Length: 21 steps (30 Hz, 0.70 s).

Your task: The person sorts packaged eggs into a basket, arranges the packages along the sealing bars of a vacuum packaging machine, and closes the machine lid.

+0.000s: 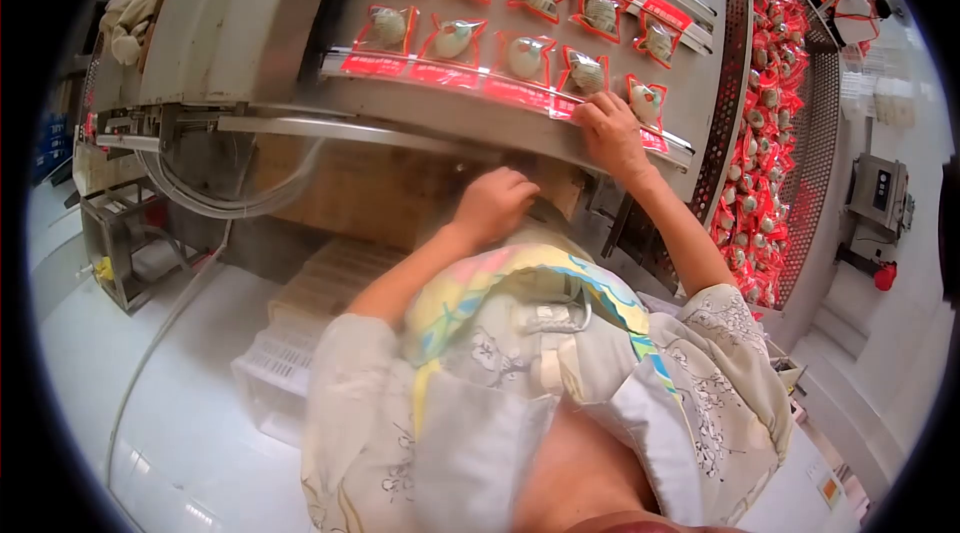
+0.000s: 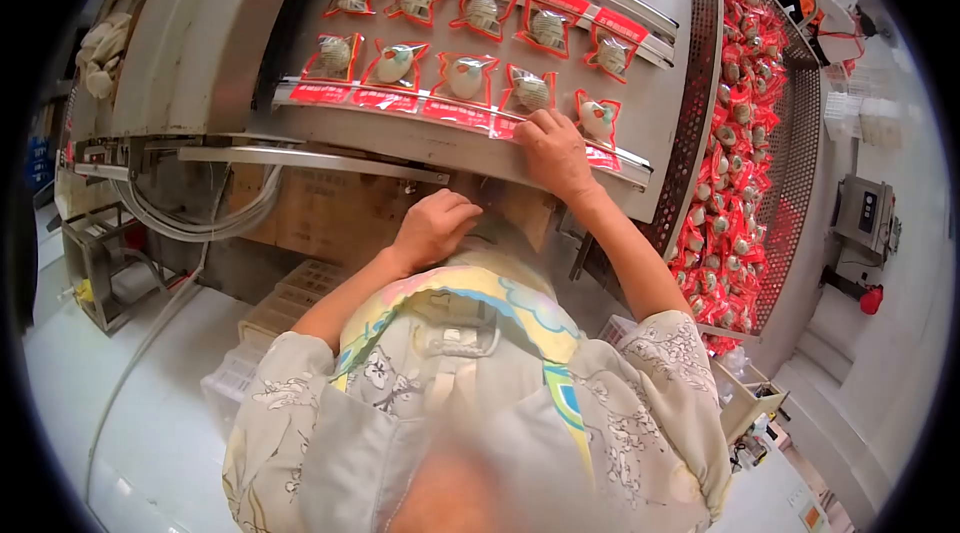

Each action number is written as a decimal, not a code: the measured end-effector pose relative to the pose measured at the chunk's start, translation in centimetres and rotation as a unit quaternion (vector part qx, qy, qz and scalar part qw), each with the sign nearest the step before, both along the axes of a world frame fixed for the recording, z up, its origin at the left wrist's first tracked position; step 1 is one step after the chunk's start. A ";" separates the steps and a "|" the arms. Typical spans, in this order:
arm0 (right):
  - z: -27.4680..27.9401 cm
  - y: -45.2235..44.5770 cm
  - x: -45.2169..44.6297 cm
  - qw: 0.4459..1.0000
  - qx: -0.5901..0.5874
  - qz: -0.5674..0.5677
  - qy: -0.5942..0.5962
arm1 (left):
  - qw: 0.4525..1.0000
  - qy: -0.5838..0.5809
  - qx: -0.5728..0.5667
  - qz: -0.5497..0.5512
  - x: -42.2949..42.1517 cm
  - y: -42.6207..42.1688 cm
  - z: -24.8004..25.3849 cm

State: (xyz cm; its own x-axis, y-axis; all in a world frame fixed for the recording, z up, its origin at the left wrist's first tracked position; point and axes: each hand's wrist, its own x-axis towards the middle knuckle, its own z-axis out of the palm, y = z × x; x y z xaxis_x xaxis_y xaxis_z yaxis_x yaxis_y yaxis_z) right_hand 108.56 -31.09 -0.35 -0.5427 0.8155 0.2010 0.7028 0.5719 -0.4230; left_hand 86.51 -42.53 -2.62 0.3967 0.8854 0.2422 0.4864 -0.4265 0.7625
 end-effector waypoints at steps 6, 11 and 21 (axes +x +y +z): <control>1.7 -0.1 -0.8 0.997 -0.041 -0.005 -0.072 | 0.998 -0.009 -0.042 0.035 -4.6 -2.8 -0.4; 3.3 -0.5 -6.1 0.997 0.041 -0.034 -0.048 | 0.997 -0.006 -0.060 0.046 -7.6 -5.2 -0.6; 1.0 -0.4 -9.2 0.998 0.023 -0.014 -0.064 | 0.989 0.013 -0.094 0.116 -10.6 -11.3 -0.9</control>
